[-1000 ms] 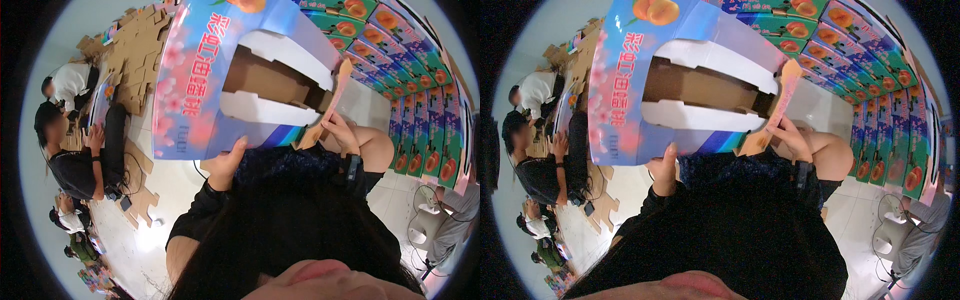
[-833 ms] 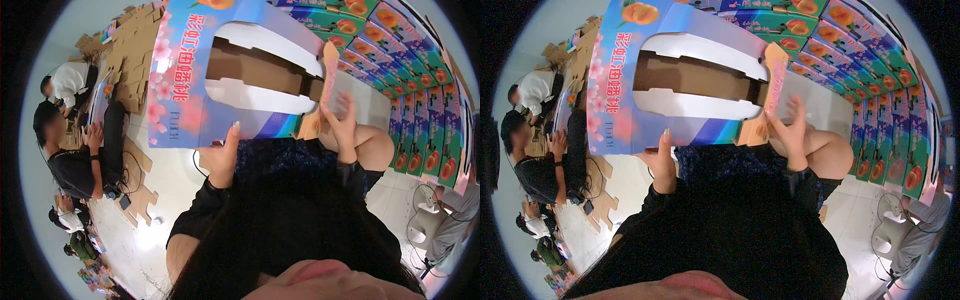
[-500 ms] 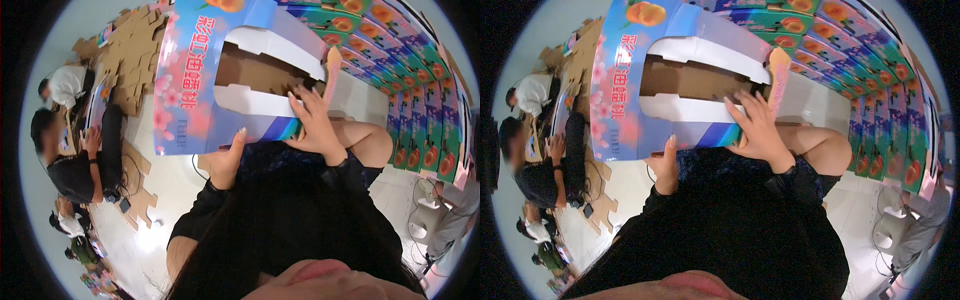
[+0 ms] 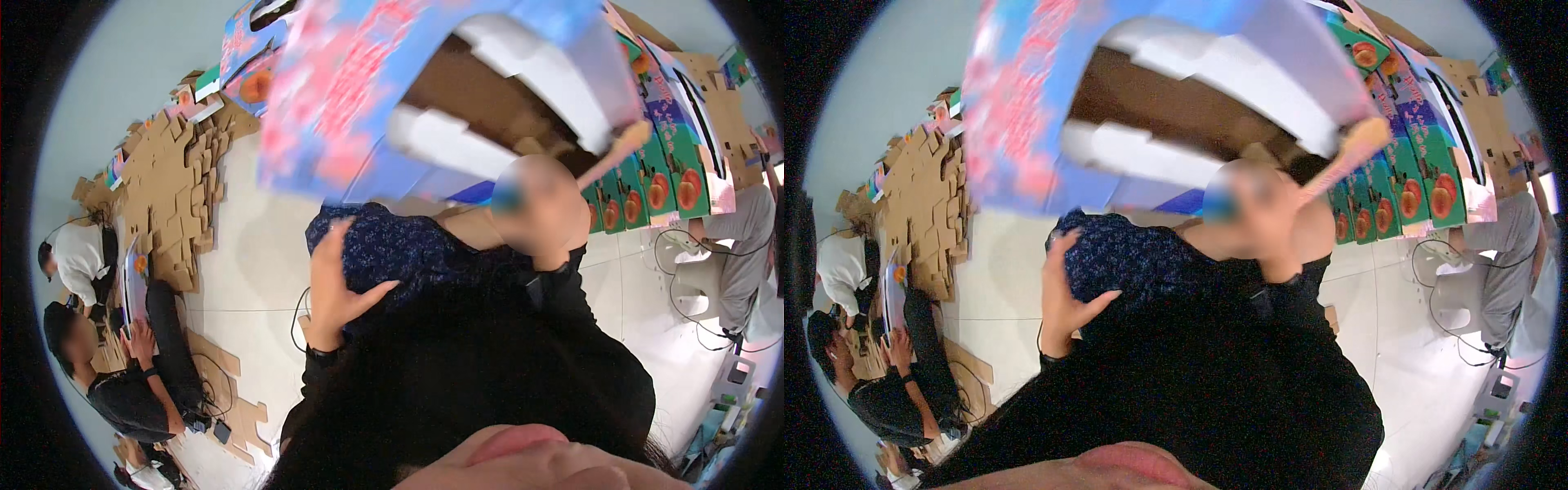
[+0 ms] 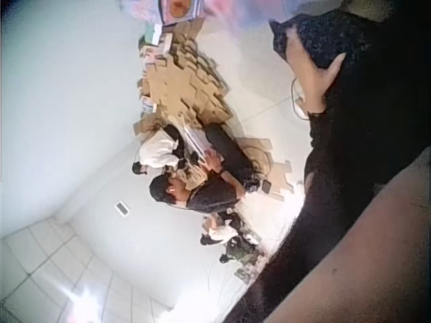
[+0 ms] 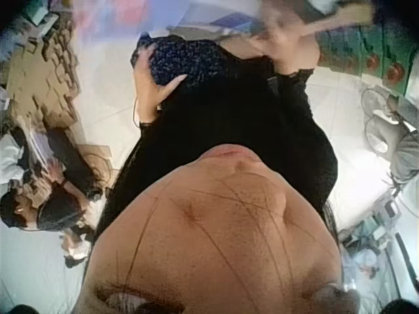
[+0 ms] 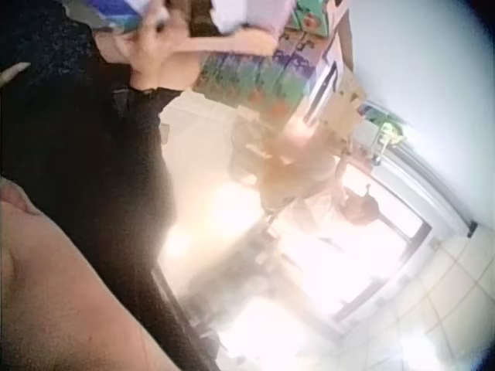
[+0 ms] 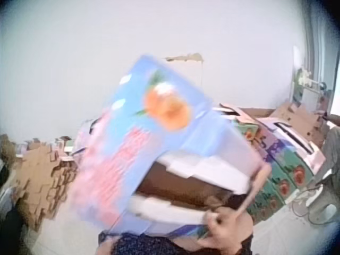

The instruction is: The person is sitting on the floor and stacking cardboard fruit boxes that feature a peach design.

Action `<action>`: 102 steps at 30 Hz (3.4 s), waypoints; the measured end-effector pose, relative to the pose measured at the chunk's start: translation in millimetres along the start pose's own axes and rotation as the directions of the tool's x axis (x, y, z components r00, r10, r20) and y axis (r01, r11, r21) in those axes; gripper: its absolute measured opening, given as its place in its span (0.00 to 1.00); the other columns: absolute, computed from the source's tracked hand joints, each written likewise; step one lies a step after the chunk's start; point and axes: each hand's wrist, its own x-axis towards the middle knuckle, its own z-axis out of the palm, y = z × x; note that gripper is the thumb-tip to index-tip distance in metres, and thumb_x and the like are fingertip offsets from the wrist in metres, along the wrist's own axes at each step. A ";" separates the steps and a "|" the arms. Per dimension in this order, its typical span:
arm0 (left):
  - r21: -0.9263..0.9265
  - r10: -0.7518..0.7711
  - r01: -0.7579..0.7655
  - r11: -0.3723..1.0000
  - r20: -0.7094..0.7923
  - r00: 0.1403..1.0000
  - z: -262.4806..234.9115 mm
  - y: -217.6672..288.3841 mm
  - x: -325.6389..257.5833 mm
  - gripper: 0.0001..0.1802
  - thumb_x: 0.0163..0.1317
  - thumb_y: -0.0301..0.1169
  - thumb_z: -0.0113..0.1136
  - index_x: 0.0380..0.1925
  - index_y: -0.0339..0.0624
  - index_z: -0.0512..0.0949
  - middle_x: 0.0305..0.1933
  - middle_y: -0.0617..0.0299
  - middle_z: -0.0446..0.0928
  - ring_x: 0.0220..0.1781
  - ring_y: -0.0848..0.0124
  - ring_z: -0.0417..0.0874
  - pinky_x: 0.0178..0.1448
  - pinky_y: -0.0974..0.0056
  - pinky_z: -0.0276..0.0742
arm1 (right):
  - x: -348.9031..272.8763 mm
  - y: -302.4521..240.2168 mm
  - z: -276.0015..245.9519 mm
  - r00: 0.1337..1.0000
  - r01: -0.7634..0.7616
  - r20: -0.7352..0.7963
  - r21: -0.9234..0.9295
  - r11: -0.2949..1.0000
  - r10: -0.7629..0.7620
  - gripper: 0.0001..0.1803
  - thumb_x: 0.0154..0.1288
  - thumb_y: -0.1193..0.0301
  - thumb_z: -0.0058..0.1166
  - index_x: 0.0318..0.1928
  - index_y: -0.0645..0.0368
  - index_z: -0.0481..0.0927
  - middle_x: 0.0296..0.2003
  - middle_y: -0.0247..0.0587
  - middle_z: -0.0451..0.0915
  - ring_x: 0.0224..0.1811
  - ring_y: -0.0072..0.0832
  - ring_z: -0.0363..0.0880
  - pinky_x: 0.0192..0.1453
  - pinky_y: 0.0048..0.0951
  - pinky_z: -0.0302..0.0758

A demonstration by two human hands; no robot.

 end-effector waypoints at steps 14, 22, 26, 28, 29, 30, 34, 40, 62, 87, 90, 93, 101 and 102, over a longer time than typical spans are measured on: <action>0.244 -0.018 0.003 0.970 0.060 0.998 67.5 -38.0 4.7 0.18 0.47 0.42 0.69 0.37 0.46 0.82 0.48 0.61 0.78 0.59 0.61 0.74 0.68 0.50 0.58 | -5.2 74.0 -55.9 0.913 -0.223 -0.404 -0.361 0.906 0.064 0.62 0.35 0.56 0.75 0.68 0.67 0.55 0.52 0.56 0.63 0.55 0.47 0.63 0.56 0.44 0.66; 0.196 -0.031 0.028 0.980 0.013 0.999 68.7 -41.7 6.2 0.15 0.48 0.41 0.68 0.33 0.45 0.82 0.44 0.62 0.80 0.54 0.63 0.77 0.66 0.52 0.61 | 61.9 89.1 -67.1 0.872 -0.128 -0.479 -0.428 0.894 -0.104 0.62 0.36 0.57 0.77 0.68 0.69 0.53 0.54 0.57 0.65 0.53 0.48 0.64 0.55 0.46 0.65; 0.171 -0.026 0.026 0.985 0.000 1.000 67.4 -43.1 4.9 0.14 0.49 0.41 0.67 0.32 0.46 0.82 0.42 0.63 0.80 0.53 0.64 0.77 0.66 0.53 0.61 | 84.0 84.6 -65.0 0.911 -0.036 -0.393 -0.378 0.925 -0.126 0.59 0.36 0.58 0.74 0.68 0.65 0.57 0.53 0.56 0.66 0.53 0.48 0.65 0.54 0.44 0.66; 0.148 -0.022 0.023 0.989 -0.007 1.000 65.0 -43.5 4.2 0.12 0.49 0.40 0.68 0.30 0.47 0.82 0.40 0.65 0.81 0.52 0.65 0.78 0.65 0.52 0.62 | 99.5 81.2 -62.4 0.932 0.021 -0.326 -0.386 0.922 -0.158 0.53 0.34 0.60 0.73 0.65 0.61 0.66 0.52 0.57 0.68 0.50 0.48 0.68 0.53 0.42 0.68; 0.153 -0.025 0.029 0.988 -0.025 0.999 64.3 -43.5 3.0 0.12 0.49 0.40 0.68 0.30 0.47 0.82 0.40 0.65 0.81 0.52 0.65 0.78 0.65 0.52 0.62 | 108.5 80.7 -60.0 0.927 0.033 -0.334 -0.378 0.925 -0.169 0.53 0.34 0.60 0.73 0.65 0.61 0.66 0.52 0.57 0.68 0.50 0.48 0.68 0.53 0.42 0.68; 0.126 -0.030 0.032 0.992 -0.014 0.999 64.0 -44.3 2.5 0.12 0.50 0.40 0.68 0.29 0.47 0.82 0.39 0.65 0.81 0.52 0.66 0.78 0.64 0.52 0.63 | 118.0 80.3 -58.0 0.941 0.081 -0.274 -0.390 0.917 -0.200 0.51 0.32 0.59 0.73 0.63 0.57 0.69 0.51 0.56 0.70 0.50 0.47 0.69 0.53 0.42 0.69; 0.083 -0.041 0.044 0.996 -0.033 0.999 62.6 -46.6 0.4 0.10 0.50 0.39 0.68 0.27 0.47 0.82 0.37 0.66 0.81 0.49 0.67 0.79 0.63 0.53 0.64 | 179.9 70.8 -47.5 0.939 0.249 -0.138 -0.358 0.900 -0.315 0.47 0.28 0.61 0.69 0.60 0.46 0.75 0.49 0.49 0.73 0.48 0.44 0.73 0.52 0.41 0.70; 0.045 -0.022 0.025 0.999 -0.068 0.997 62.6 -48.4 3.4 0.08 0.50 0.36 0.68 0.25 0.46 0.81 0.33 0.65 0.80 0.44 0.66 0.81 0.60 0.53 0.67 | 274.5 65.4 -12.5 0.881 0.473 -0.012 0.011 0.881 -0.473 0.49 0.29 0.65 0.67 0.63 0.41 0.71 0.52 0.44 0.72 0.52 0.42 0.72 0.56 0.40 0.68; -0.001 0.006 -0.006 1.000 -0.159 0.987 63.3 -49.9 3.4 0.10 0.50 0.33 0.67 0.19 0.42 0.76 0.28 0.61 0.77 0.37 0.61 0.78 0.56 0.55 0.69 | 356.4 42.3 148.0 0.857 0.347 0.353 0.140 0.927 -0.374 0.40 0.44 0.59 0.64 0.61 0.49 0.69 0.56 0.49 0.68 0.59 0.47 0.67 0.62 0.39 0.67; 0.108 0.001 0.010 0.994 -0.094 0.996 65.8 -44.4 2.0 0.10 0.48 0.34 0.69 0.19 0.45 0.77 0.30 0.62 0.79 0.40 0.63 0.80 0.56 0.55 0.69 | 369.1 12.7 150.0 0.879 0.103 0.439 0.206 0.973 -0.186 0.57 0.30 0.48 0.72 0.64 0.61 0.67 0.62 0.55 0.68 0.63 0.43 0.69 0.64 0.35 0.66; 0.141 0.009 0.003 0.990 -0.088 0.996 71.0 -43.9 11.2 0.10 0.48 0.33 0.68 0.19 0.44 0.76 0.30 0.61 0.79 0.39 0.62 0.80 0.56 0.55 0.69 | 384.4 28.8 156.9 0.799 0.156 0.553 0.187 0.970 -0.235 0.58 0.26 0.55 0.72 0.65 0.57 0.65 0.57 0.53 0.73 0.59 0.43 0.71 0.60 0.38 0.70; 0.151 -0.009 0.027 0.988 -0.120 0.993 70.8 -44.5 9.4 0.09 0.49 0.33 0.67 0.19 0.44 0.76 0.31 0.61 0.79 0.39 0.61 0.80 0.55 0.54 0.70 | 388.5 21.8 145.6 0.805 0.194 0.563 0.046 0.980 -0.186 0.58 0.27 0.59 0.72 0.67 0.48 0.64 0.50 0.50 0.76 0.58 0.44 0.71 0.58 0.41 0.71; 0.171 0.032 -0.007 0.985 -0.144 0.989 75.4 -41.5 -0.1 0.09 0.48 0.33 0.66 0.19 0.44 0.76 0.32 0.59 0.79 0.42 0.61 0.79 0.58 0.53 0.68 | 332.2 42.5 -19.6 0.827 0.493 0.299 0.021 0.870 -0.476 0.48 0.34 0.52 0.69 0.59 0.63 0.71 0.43 0.56 0.75 0.48 0.45 0.72 0.53 0.40 0.68; 0.180 0.027 -0.001 0.984 -0.142 0.989 73.1 -41.2 -1.7 0.08 0.49 0.33 0.66 0.19 0.44 0.76 0.31 0.60 0.79 0.42 0.61 0.80 0.58 0.52 0.68 | 320.6 49.8 -37.9 0.837 0.458 0.346 -0.018 0.889 -0.424 0.49 0.35 0.51 0.69 0.60 0.62 0.70 0.43 0.54 0.75 0.48 0.44 0.72 0.55 0.41 0.67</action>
